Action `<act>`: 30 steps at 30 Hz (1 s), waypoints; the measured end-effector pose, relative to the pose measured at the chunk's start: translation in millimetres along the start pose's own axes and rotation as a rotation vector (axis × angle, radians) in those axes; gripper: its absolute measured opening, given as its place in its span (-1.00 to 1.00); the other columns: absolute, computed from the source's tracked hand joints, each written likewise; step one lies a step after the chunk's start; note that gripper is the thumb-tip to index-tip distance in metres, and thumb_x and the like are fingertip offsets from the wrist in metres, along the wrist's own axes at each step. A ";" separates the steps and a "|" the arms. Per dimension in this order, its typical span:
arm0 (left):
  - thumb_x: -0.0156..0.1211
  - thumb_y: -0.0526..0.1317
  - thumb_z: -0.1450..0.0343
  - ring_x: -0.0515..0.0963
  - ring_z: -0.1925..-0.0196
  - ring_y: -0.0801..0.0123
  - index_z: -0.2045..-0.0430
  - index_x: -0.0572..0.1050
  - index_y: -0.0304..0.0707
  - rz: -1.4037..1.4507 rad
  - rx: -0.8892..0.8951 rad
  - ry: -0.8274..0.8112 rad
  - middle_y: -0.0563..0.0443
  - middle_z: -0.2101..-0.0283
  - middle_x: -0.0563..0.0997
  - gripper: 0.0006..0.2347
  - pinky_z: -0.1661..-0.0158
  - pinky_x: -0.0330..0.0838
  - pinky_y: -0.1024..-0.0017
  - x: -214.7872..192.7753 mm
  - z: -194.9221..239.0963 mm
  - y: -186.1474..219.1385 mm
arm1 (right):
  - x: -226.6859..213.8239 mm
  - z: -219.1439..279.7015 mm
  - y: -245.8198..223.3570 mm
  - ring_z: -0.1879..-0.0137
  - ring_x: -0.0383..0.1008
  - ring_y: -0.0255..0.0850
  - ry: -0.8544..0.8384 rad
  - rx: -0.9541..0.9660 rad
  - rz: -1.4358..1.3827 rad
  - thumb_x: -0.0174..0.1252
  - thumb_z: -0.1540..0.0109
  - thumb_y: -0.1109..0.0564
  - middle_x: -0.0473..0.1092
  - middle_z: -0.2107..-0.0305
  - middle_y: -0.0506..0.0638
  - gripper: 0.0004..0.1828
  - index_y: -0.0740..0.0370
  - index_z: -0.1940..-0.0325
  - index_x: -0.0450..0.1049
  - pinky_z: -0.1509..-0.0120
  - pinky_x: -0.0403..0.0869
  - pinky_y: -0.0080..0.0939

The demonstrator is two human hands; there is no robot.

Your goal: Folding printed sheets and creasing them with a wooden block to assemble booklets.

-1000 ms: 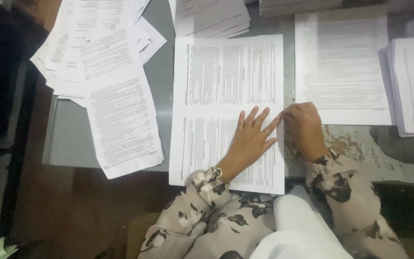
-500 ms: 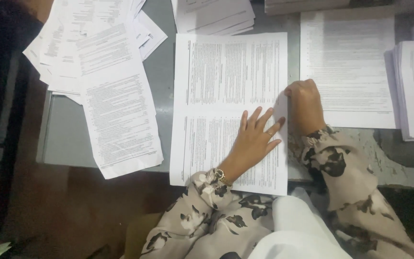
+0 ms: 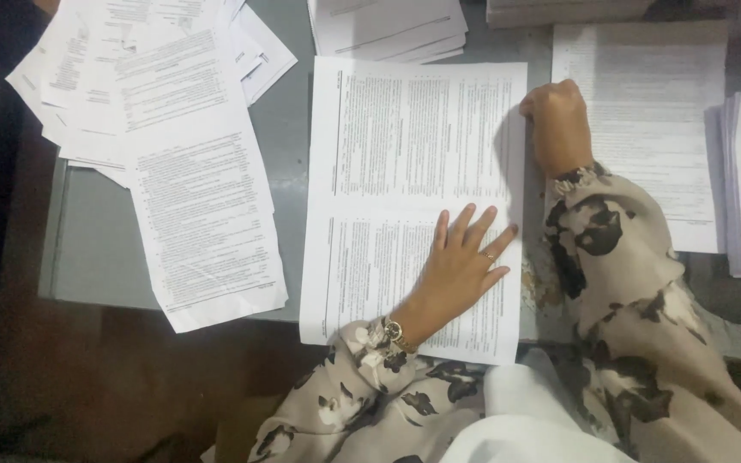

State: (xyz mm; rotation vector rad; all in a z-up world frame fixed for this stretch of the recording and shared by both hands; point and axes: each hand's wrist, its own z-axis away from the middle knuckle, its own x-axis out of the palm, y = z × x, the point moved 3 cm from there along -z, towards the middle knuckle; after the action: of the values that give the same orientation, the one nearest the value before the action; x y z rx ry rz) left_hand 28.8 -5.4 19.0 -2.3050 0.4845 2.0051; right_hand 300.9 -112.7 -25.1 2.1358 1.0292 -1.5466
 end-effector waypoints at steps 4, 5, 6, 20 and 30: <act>-0.04 0.16 -0.51 0.11 -0.53 -0.07 -0.40 0.18 0.14 0.015 -0.003 -0.025 -0.10 -0.49 0.18 -0.47 -0.44 -0.04 -0.19 -1.2 -1.0 -1.2 | 2.0 -35.4 13.4 0.47 -0.19 -0.36 -0.031 0.047 -0.314 -0.37 -0.01 0.69 -0.16 0.64 -0.20 -0.49 0.08 0.67 -0.12 0.29 0.08 -0.34; 0.01 0.17 -0.49 0.16 -0.51 -0.05 -0.38 0.22 0.15 -0.004 0.000 0.020 -0.09 -0.46 0.22 -0.47 -0.42 0.04 -0.19 -2.0 -1.1 -1.3 | -3.7 -41.9 13.8 0.35 0.19 -0.14 0.049 0.062 -0.189 0.00 -0.13 0.56 0.17 0.50 0.06 -0.70 0.24 0.52 0.24 0.23 0.34 -0.26; 0.07 0.18 -0.47 0.21 -0.48 -0.03 -0.36 0.27 0.16 -0.022 -0.001 0.063 -0.07 -0.44 0.26 -0.47 -0.40 0.11 -0.18 -2.7 0.0 -0.7 | -8.8 -47.4 12.7 0.22 0.56 0.09 0.126 0.073 -0.067 0.38 -0.25 0.44 0.50 0.36 0.34 -0.88 0.41 0.36 0.60 0.17 0.59 -0.18; 0.02 0.24 -0.48 0.23 -0.49 0.07 -0.37 0.24 0.19 -0.139 -0.067 0.092 -0.01 -0.46 0.25 -0.45 -0.39 0.16 -0.10 -4.4 -20.0 -19.9 | -47.7 -18.9 -19.0 0.14 0.48 0.01 0.052 0.001 -0.224 0.25 -0.34 0.41 0.54 0.25 0.21 -0.89 0.38 0.29 0.59 0.03 0.47 -0.10; -0.12 0.07 -0.56 0.07 -0.55 0.02 -0.25 0.38 -0.07 0.177 -0.069 -0.011 -0.12 -0.47 0.19 -0.59 -0.47 -0.21 -0.20 -23.0 -33.2 -22.8 | -54.8 42.6 -70.2 -0.03 0.53 -0.23 -0.094 0.067 0.079 0.23 -0.31 0.22 0.50 0.20 -0.03 -0.90 0.16 0.10 0.60 -0.10 0.53 -0.39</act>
State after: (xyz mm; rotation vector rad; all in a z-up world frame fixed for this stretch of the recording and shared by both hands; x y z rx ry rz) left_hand 64.1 12.9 42.8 -2.3656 0.6499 2.1432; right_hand 213.4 -110.5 20.5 2.0988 0.8633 -1.6484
